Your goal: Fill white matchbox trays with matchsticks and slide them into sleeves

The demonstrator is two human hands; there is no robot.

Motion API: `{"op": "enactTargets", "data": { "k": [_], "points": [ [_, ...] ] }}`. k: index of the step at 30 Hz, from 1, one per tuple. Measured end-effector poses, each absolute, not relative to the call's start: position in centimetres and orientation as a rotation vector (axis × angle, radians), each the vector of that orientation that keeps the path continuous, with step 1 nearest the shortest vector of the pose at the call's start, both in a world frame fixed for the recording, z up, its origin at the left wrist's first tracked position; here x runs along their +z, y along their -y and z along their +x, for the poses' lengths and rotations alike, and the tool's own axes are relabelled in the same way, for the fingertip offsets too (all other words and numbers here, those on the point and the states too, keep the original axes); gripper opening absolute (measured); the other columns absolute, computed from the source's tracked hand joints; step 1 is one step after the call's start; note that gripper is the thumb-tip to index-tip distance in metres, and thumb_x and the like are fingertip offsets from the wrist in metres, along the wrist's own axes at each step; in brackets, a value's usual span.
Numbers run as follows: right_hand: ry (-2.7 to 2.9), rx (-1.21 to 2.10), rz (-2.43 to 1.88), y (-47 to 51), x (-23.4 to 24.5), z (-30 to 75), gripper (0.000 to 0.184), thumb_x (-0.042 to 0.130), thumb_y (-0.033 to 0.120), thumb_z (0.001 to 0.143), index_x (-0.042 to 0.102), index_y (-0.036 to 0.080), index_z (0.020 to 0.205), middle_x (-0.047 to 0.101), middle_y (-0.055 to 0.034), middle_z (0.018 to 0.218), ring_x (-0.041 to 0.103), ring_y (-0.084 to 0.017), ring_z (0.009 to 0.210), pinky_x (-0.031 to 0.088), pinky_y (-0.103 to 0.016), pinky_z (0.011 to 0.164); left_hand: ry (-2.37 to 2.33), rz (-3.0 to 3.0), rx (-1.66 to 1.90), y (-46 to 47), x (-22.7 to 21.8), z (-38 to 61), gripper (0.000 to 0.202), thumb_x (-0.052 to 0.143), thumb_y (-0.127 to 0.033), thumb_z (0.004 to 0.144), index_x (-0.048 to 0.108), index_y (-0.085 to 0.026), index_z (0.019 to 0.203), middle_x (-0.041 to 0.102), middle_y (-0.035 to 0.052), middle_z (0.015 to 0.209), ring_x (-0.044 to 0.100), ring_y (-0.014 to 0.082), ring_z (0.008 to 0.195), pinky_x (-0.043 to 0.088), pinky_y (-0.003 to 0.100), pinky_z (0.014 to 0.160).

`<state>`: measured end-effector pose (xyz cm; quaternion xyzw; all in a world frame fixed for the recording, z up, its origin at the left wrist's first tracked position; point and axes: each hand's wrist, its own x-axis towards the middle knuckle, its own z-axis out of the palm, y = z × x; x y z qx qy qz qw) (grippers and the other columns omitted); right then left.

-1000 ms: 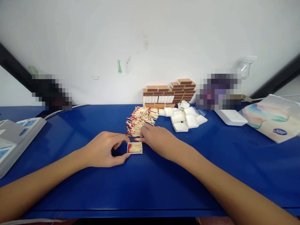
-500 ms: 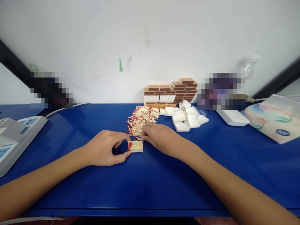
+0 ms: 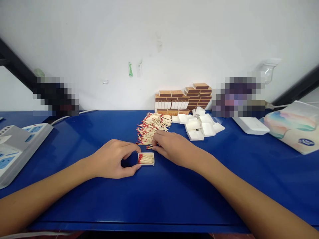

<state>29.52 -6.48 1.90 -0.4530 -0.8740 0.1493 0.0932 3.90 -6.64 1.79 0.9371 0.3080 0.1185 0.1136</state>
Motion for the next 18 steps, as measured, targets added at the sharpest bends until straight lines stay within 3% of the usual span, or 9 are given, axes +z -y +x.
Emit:
{"op": "enactTargets", "data": {
  "k": [5,11,18],
  "points": [
    [2.630,0.416,-1.378,6.5,2.3,29.5,0.012,0.053,0.022,0.102,0.058,0.020,0.091,0.065,-0.0059,0.095,0.058,-0.019,0.080,0.039,-0.030,0.067,-0.927,2.761,0.337,6.5,1.7,3.9,0.026,0.064,-0.043,0.088,0.069,-0.020,0.098,0.063,-0.0024,0.071,0.054,0.0138,0.057,0.036,0.028,0.056],
    [2.494,0.611,-1.192,7.6,3.0,29.1,0.017,0.053,0.033,0.104,0.059,0.022,0.092,0.064,-0.0017,0.087,0.056,-0.016,0.075,0.039,-0.029,0.067,-0.977,2.752,0.359,6.4,1.9,3.9,0.026,0.064,-0.043,0.088,0.068,-0.020,0.099,0.061,-0.0030,0.069,0.054,0.0138,0.057,0.037,0.029,0.057],
    [2.521,0.625,-1.149,8.1,3.1,28.5,0.014,0.057,0.027,0.102,0.062,0.022,0.090,0.064,-0.0008,0.084,0.055,-0.015,0.075,0.038,-0.030,0.067,-0.970,2.754,0.377,6.5,1.8,3.9,0.025,0.064,-0.042,0.087,0.068,-0.020,0.099,0.062,-0.0032,0.070,0.054,0.0138,0.057,0.036,0.028,0.057]
  ]
}}
